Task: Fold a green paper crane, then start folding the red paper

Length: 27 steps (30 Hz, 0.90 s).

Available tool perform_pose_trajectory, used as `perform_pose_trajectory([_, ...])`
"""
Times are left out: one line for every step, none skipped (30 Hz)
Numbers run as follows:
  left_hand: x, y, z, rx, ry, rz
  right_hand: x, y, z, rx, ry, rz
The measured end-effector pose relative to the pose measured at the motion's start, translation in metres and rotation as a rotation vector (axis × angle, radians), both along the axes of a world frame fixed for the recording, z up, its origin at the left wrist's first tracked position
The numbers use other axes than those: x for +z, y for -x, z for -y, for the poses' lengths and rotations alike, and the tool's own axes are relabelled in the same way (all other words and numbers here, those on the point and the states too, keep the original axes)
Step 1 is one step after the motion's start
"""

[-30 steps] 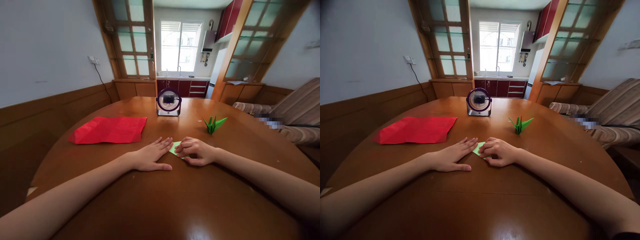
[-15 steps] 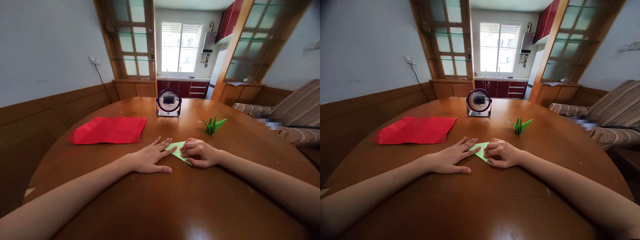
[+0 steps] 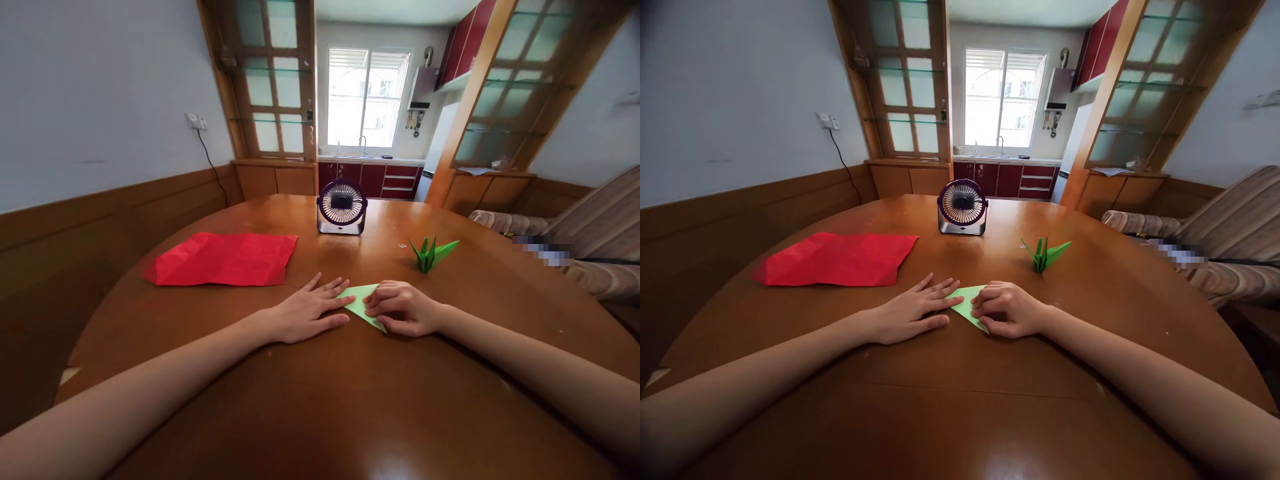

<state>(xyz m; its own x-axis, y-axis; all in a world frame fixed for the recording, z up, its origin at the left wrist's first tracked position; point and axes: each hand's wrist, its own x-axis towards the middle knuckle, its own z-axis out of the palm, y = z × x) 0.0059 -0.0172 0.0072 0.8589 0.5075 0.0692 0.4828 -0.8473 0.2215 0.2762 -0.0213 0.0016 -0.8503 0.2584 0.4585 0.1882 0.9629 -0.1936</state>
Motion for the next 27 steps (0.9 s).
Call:
perform_pose_trajectory([-0.001, 0.000, -0.001, 0.002, -0.010, 0.015, -0.001, -0.001, 0.000, 0.001, 0.003, -0.002])
perform_pose_trajectory([-0.002, 0.001, -0.002, 0.009, -0.020, 0.026, -0.001, -0.001, -0.001, 0.002, 0.006, -0.003])
perform_pose_trajectory([-0.003, 0.001, -0.002, 0.022, -0.027, 0.032, -0.002, -0.002, -0.001, 0.001, 0.009, -0.003])
perform_pose_trajectory([-0.003, 0.001, -0.003, 0.039, -0.030, 0.035, -0.002, -0.002, -0.001, 0.000, 0.011, -0.001])
perform_pose_trajectory([-0.004, 0.002, -0.003, 0.060, -0.031, 0.037, -0.002, -0.002, -0.002, 0.000, 0.012, -0.002])
perform_pose_trajectory([-0.003, 0.004, -0.003, 0.083, -0.036, 0.042, -0.002, -0.002, -0.002, 0.002, 0.014, -0.004])
perform_pose_trajectory([-0.003, 0.006, -0.002, 0.105, -0.046, 0.049, -0.001, -0.002, -0.002, 0.004, 0.015, -0.006])
perform_pose_trajectory([-0.002, 0.008, -0.002, 0.124, -0.064, 0.056, -0.001, -0.002, -0.002, 0.007, 0.017, -0.008])
perform_pose_trajectory([-0.002, 0.010, -0.002, 0.136, -0.088, 0.060, -0.001, -0.002, -0.002, 0.009, 0.019, -0.010])
perform_pose_trajectory([-0.002, 0.012, -0.001, 0.141, -0.120, 0.063, -0.001, -0.002, -0.001, 0.010, 0.021, -0.012])
perform_pose_trajectory([-0.002, 0.014, -0.001, 0.141, -0.157, 0.064, 0.000, -0.002, -0.001, 0.009, 0.024, -0.013])
perform_pose_trajectory([-0.003, 0.015, -0.001, 0.138, -0.198, 0.066, 0.000, -0.002, -0.001, 0.008, 0.027, -0.013])
perform_pose_trajectory([-0.003, 0.016, -0.001, 0.132, -0.241, 0.070, 0.000, -0.002, -0.001, 0.007, 0.029, -0.014])
perform_pose_trajectory([-0.004, 0.017, -0.002, 0.127, -0.287, 0.077, 0.000, -0.002, -0.001, 0.007, 0.032, -0.016])
perform_pose_trajectory([-0.005, 0.018, -0.002, 0.124, -0.333, 0.085, 0.000, -0.003, -0.001, 0.007, 0.035, -0.016])
perform_pose_trajectory([-0.006, 0.019, -0.002, 0.125, -0.375, 0.094, 0.000, -0.003, -0.001, 0.010, 0.038, -0.018])
perform_pose_trajectory([-0.006, 0.020, -0.002, 0.129, -0.412, 0.102, 0.000, -0.003, -0.001, 0.012, 0.040, -0.020])
perform_pose_trajectory([-0.006, 0.021, -0.002, 0.132, -0.444, 0.109, -0.001, -0.003, -0.001, 0.014, 0.042, -0.022])
perform_pose_trajectory([-0.006, 0.021, -0.002, 0.134, -0.470, 0.113, -0.001, -0.003, -0.001, 0.013, 0.043, -0.022])
perform_pose_trajectory([-0.006, 0.022, -0.001, 0.133, -0.491, 0.117, -0.001, -0.003, -0.001, 0.010, 0.044, -0.021])
perform_pose_trajectory([-0.006, 0.022, -0.001, 0.131, -0.509, 0.120, -0.001, -0.003, -0.001, 0.006, 0.044, -0.020])
perform_pose_trajectory([-0.005, 0.021, 0.000, 0.129, -0.529, 0.123, -0.001, -0.003, -0.001, 0.003, 0.045, -0.018])
perform_pose_trajectory([-0.005, 0.020, 0.001, 0.131, -0.552, 0.127, -0.002, -0.004, -0.001, 0.002, 0.045, -0.016])
perform_pose_trajectory([-0.006, 0.019, 0.002, 0.136, -0.577, 0.130, -0.002, -0.004, -0.001, 0.004, 0.043, -0.015])
perform_pose_trajectory([-0.006, 0.017, 0.002, 0.142, -0.605, 0.134, -0.002, -0.003, -0.001, 0.005, 0.039, -0.014])
perform_pose_trajectory([-0.007, 0.016, 0.003, 0.148, -0.633, 0.137, -0.001, -0.003, -0.001, 0.006, 0.031, -0.015])
perform_pose_trajectory([-0.007, 0.014, 0.004, 0.154, -0.661, 0.136, -0.001, -0.002, 0.000, 0.005, 0.022, -0.016])
